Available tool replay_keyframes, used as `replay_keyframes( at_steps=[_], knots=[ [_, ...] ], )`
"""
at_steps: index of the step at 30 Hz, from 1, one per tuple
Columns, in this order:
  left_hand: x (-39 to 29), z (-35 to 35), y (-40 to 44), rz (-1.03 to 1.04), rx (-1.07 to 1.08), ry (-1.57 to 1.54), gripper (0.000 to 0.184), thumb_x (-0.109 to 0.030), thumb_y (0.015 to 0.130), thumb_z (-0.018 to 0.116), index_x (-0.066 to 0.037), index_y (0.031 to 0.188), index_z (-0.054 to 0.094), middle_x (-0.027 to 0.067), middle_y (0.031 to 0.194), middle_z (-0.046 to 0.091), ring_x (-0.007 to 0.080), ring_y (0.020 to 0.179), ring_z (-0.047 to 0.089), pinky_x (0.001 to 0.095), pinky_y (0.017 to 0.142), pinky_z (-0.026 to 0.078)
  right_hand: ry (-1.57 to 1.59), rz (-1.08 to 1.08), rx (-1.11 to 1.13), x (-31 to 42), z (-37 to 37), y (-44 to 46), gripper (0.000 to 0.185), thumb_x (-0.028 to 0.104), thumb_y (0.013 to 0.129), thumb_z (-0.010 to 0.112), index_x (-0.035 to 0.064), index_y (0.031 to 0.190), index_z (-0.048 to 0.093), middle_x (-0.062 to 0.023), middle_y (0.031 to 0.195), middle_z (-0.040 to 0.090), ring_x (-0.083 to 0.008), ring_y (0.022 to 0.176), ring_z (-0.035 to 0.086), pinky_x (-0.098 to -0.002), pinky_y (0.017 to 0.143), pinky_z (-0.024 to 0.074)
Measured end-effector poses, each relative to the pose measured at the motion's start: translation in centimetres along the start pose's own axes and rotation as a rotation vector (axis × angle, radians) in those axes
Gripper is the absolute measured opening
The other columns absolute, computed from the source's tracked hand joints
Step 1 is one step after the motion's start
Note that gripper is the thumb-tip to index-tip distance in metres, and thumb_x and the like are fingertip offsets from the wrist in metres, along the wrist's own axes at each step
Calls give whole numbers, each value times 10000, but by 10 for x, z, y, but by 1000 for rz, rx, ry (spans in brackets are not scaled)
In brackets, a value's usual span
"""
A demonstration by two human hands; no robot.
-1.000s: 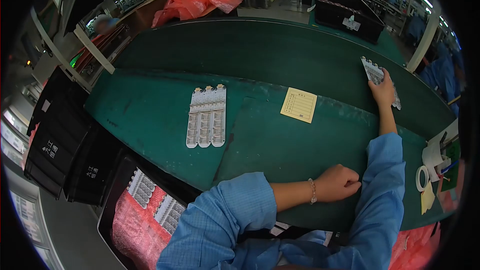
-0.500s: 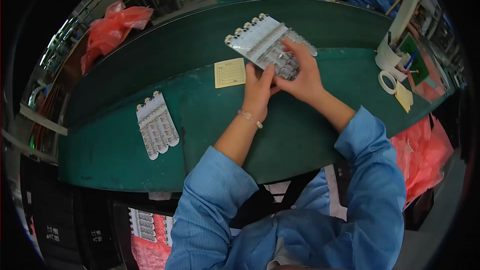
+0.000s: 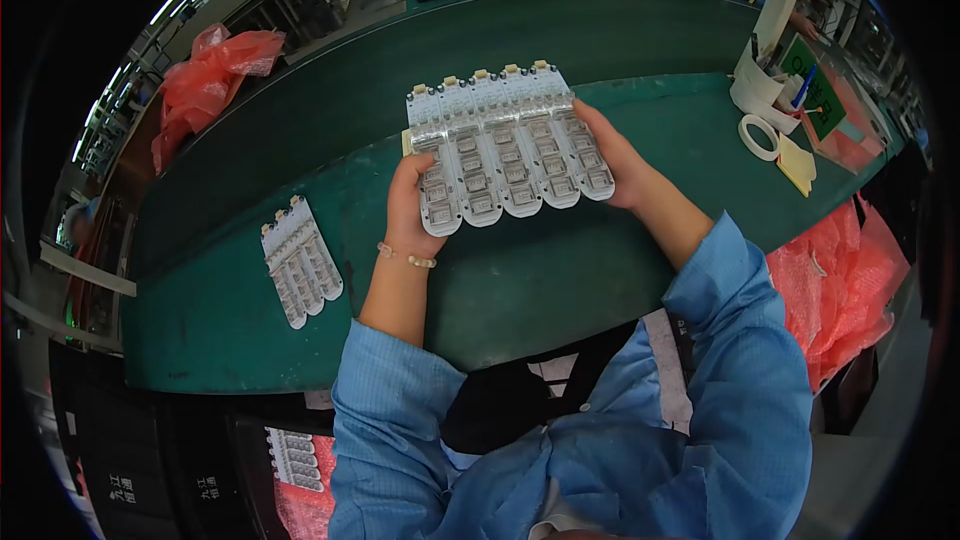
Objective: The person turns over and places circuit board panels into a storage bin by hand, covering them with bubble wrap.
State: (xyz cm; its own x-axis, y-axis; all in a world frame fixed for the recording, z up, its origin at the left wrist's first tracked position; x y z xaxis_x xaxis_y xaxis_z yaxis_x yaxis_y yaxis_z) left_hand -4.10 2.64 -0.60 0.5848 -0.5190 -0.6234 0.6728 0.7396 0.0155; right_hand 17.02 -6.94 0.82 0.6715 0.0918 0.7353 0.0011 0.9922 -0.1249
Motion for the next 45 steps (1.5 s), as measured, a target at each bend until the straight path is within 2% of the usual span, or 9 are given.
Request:
replay_keyframes(
  at_steps=[5,8,11,14,23,26,31,37,45],
  knots=[
    [-13,-1,4,-12,-92,75,338,-233,881,432,-5,1115,523,103,1005,622,227,894,604,370,807,483,-14,-58,186,-5,11,-10,414,229,877,508,-6,1214,460,-131,1139,566,-232,1014,587,-372,864,485],
    [-24,-8,8,216,-309,597,305,-144,876,463,0,1142,501,73,965,602,145,822,580,301,705,481,14,-76,169,-5,7,-11,395,179,871,489,1,1222,452,-157,1126,573,-238,986,603,-369,820,523],
    [-30,-1,3,723,-374,1198,338,32,774,565,-52,1098,516,40,914,560,111,763,529,244,648,447,202,54,200,-7,3,-13,376,175,864,500,-17,1187,479,-159,1090,593,-239,947,620,-374,805,528],
    [-20,19,-4,928,-226,1564,409,60,718,605,-61,1100,525,49,1012,525,125,826,527,240,639,443,173,28,145,-8,8,-14,380,181,860,505,-20,1182,479,-153,1066,606,-245,914,632,-366,788,533],
    [-14,15,2,722,131,1431,381,-11,745,569,-72,1120,554,103,1157,476,225,1109,464,292,956,352,194,43,172,-10,4,-13,386,194,841,523,-8,1169,497,-145,1075,603,-253,934,619,-379,829,507],
    [-15,13,1,700,201,1624,408,-23,771,534,-60,1177,523,113,1195,475,238,1149,452,307,987,340,196,37,139,-8,6,-16,386,200,830,546,-7,1153,509,-144,1076,602,-256,952,610,-389,868,481],
    [-8,-1,11,455,-2,1025,346,-62,841,523,-12,1182,502,124,1185,500,200,1110,489,322,961,395,82,17,301,-17,7,-12,418,265,840,543,34,1185,496,-114,1099,601,-236,965,603,-372,824,492],
    [-11,-9,12,528,45,788,397,-151,866,520,4,1222,437,133,1179,503,221,1095,498,332,939,419,32,102,401,-16,14,-19,444,346,859,478,70,1207,487,-102,1129,590,-232,970,597,-368,779,502],
    [-21,-19,5,740,-265,1465,395,29,819,511,-11,1209,461,109,1155,508,198,990,532,299,860,439,38,-138,279,0,22,-29,458,188,829,500,53,1256,403,-83,1166,546,-239,1071,544,-372,849,478]
  ],
)
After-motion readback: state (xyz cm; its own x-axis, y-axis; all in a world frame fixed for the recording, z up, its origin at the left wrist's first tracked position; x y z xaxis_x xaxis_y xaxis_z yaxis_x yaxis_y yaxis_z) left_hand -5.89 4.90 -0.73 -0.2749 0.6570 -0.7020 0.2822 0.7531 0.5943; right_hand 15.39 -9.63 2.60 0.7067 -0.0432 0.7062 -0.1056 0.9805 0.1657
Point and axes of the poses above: each hand's wrist, its own y-axis towards the middle knuckle, its own z-axis out of the palm, x = y × z, the point moved 2 cm from there along y, towards the middle knuckle
